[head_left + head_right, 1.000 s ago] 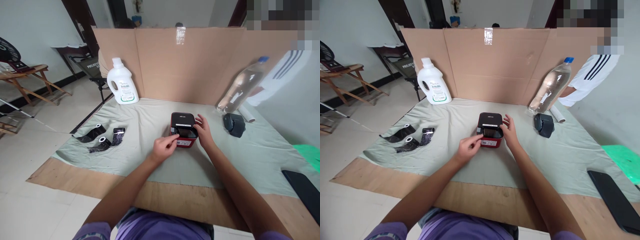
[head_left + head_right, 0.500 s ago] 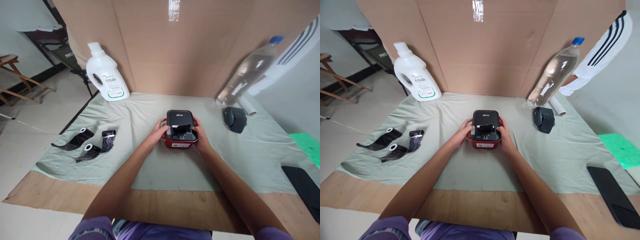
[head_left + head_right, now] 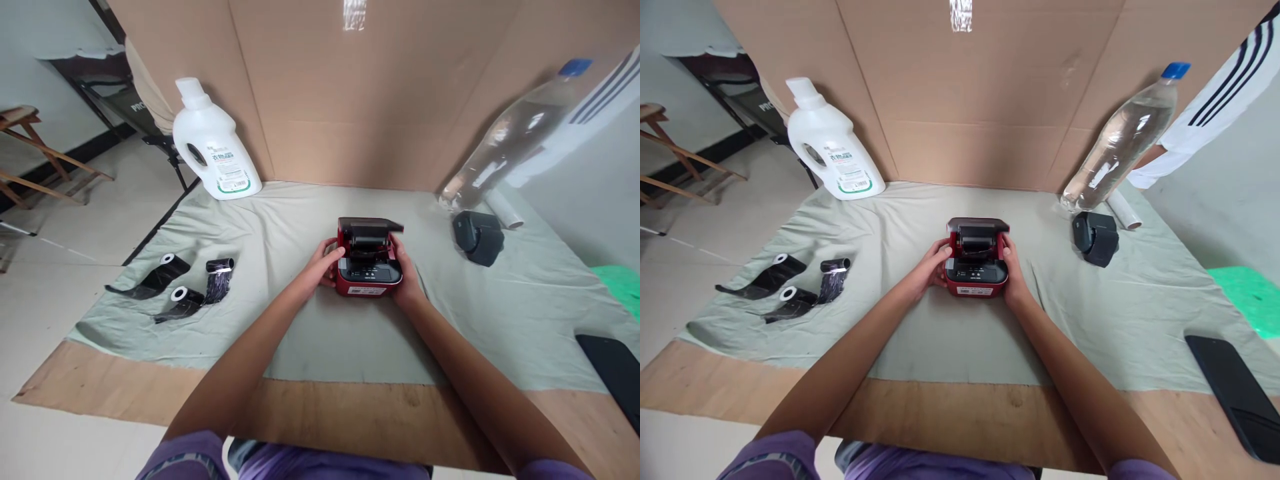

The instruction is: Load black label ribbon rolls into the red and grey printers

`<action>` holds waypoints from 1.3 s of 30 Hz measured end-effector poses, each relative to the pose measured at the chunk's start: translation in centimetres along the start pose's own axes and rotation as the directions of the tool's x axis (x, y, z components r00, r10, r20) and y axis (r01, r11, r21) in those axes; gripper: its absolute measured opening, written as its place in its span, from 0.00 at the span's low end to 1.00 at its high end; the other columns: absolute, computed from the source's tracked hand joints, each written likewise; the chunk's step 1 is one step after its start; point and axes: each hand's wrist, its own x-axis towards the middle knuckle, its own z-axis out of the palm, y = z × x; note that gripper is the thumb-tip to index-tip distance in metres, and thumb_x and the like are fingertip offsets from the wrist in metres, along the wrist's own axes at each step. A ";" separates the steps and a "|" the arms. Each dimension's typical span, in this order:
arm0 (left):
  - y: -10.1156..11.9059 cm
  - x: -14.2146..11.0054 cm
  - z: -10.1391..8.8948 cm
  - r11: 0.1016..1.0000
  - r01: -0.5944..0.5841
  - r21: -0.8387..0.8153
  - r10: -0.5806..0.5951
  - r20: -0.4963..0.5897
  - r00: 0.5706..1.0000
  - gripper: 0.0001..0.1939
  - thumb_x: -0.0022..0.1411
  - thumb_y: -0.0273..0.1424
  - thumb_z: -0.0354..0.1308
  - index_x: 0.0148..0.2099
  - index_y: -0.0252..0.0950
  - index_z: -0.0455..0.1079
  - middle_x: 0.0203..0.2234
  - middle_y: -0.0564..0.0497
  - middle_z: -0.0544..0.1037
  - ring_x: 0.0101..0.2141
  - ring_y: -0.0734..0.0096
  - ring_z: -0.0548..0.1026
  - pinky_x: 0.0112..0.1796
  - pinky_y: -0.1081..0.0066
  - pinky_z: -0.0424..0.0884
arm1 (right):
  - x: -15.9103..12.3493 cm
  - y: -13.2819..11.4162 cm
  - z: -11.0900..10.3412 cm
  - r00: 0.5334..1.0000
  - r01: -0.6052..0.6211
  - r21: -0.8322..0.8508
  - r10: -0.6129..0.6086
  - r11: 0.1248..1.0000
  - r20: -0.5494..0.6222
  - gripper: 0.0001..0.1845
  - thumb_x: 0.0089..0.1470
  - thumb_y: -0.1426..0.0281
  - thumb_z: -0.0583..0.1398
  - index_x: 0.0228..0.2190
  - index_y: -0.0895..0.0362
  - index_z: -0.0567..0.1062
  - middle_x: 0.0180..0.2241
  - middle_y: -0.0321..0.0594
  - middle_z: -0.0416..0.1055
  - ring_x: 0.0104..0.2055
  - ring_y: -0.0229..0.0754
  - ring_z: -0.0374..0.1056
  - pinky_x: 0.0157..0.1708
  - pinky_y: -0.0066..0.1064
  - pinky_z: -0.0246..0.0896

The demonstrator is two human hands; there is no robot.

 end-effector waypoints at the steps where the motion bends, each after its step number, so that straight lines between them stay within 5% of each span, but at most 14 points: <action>1: 0.2 0.0 0.1 1.000 0.010 0.010 -0.010 -0.015 1.000 0.40 0.59 0.57 0.62 0.67 0.48 0.59 0.26 0.56 0.66 0.25 0.72 0.69 0.25 0.73 0.72 | 0.0 -0.1 0.0 1.000 0.007 -0.002 -0.007 1.000 0.003 0.27 0.63 0.48 0.55 0.60 0.42 0.70 0.65 0.30 0.66 0.70 0.49 0.58 0.71 0.50 0.49; 10: 0.5 0.5 0.5 1.000 -0.015 0.016 0.017 -0.113 0.993 0.35 0.59 0.56 0.63 0.61 0.42 0.64 0.25 0.55 0.67 0.24 0.73 0.68 0.24 0.74 0.68 | 0.0 -0.6 -0.7 0.996 -0.083 -0.016 0.083 0.996 -0.032 0.32 0.58 0.50 0.61 0.61 0.43 0.67 0.67 0.35 0.63 0.69 0.51 0.58 0.70 0.51 0.50; 14: 1.5 1.8 0.0 0.982 -0.187 0.026 0.188 -0.227 0.955 0.31 0.62 0.50 0.61 0.61 0.41 0.64 0.23 0.60 0.61 0.22 0.77 0.61 0.24 0.75 0.62 | 2.1 -1.7 -1.1 0.992 -0.123 0.005 0.123 0.992 -0.027 0.35 0.55 0.48 0.62 0.61 0.41 0.65 0.67 0.36 0.62 0.67 0.52 0.61 0.65 0.51 0.59; 18: 3.2 2.8 0.3 0.791 -0.460 0.403 0.560 -0.177 0.809 0.16 0.61 0.40 0.65 0.48 0.39 0.75 0.24 0.58 0.60 0.27 0.74 0.65 0.33 0.71 0.67 | 5.8 -3.4 -0.7 1.000 -0.014 -0.055 0.013 0.998 -0.022 0.33 0.53 0.48 0.63 0.59 0.40 0.67 0.65 0.33 0.65 0.68 0.50 0.59 0.63 0.49 0.59; 21: 3.7 3.2 1.1 0.606 -0.509 0.612 0.651 -0.013 0.759 0.11 0.56 0.36 0.69 0.41 0.39 0.80 0.32 0.53 0.67 0.35 0.68 0.71 0.43 0.65 0.70 | 7.8 -4.2 0.1 0.999 0.027 -0.099 -0.029 0.995 -0.019 0.30 0.53 0.48 0.62 0.56 0.40 0.69 0.60 0.32 0.70 0.65 0.50 0.62 0.61 0.49 0.60; 25: 3.3 2.8 1.4 0.451 -0.645 0.617 0.693 0.213 0.689 0.08 0.60 0.28 0.63 0.42 0.41 0.81 0.34 0.50 0.70 0.37 0.67 0.73 0.41 0.66 0.72 | 7.7 -4.2 0.3 0.998 0.057 -0.111 -0.056 0.992 0.011 0.23 0.55 0.47 0.60 0.48 0.44 0.75 0.52 0.35 0.75 0.58 0.49 0.67 0.56 0.46 0.64; 31: 2.9 0.7 0.2 0.035 -0.787 0.616 0.799 0.456 0.392 0.08 0.65 0.33 0.61 0.33 0.40 0.78 0.22 0.52 0.72 0.27 0.70 0.68 0.30 0.69 0.63 | 3.6 -3.0 -1.7 0.991 0.123 -0.243 -0.132 0.962 -0.021 0.10 0.55 0.57 0.63 0.32 0.50 0.77 0.56 0.38 0.68 0.62 0.51 0.64 0.61 0.47 0.60; 33: 3.0 0.3 -0.1 0.000 -0.798 0.603 0.815 0.462 0.350 0.11 0.66 0.36 0.61 0.31 0.40 0.76 0.20 0.53 0.70 0.23 0.71 0.64 0.27 0.68 0.60 | 2.2 -2.6 -2.2 0.993 0.112 -0.261 -0.116 0.959 0.001 0.06 0.52 0.61 0.64 0.32 0.49 0.76 0.59 0.38 0.66 0.65 0.53 0.60 0.63 0.49 0.57; 35: 2.8 0.3 -0.3 0.105 -0.787 0.608 0.843 0.364 0.395 0.13 0.68 0.38 0.57 0.33 0.39 0.76 0.20 0.53 0.69 0.23 0.70 0.64 0.29 0.67 0.61 | 1.3 -2.3 -2.4 0.996 0.086 -0.235 -0.084 0.968 0.019 0.08 0.52 0.64 0.63 0.37 0.47 0.77 0.62 0.36 0.64 0.67 0.53 0.59 0.65 0.50 0.55; 39: 1.0 1.3 -0.5 0.529 -0.620 0.579 0.749 0.024 0.662 0.16 0.67 0.40 0.56 0.53 0.41 0.74 0.35 0.48 0.73 0.37 0.63 0.72 0.40 0.65 0.68 | 0.7 -2.2 -2.2 0.999 0.026 -0.174 -0.019 0.984 0.040 0.25 0.54 0.63 0.63 0.54 0.39 0.72 0.65 0.34 0.64 0.66 0.52 0.61 0.65 0.51 0.56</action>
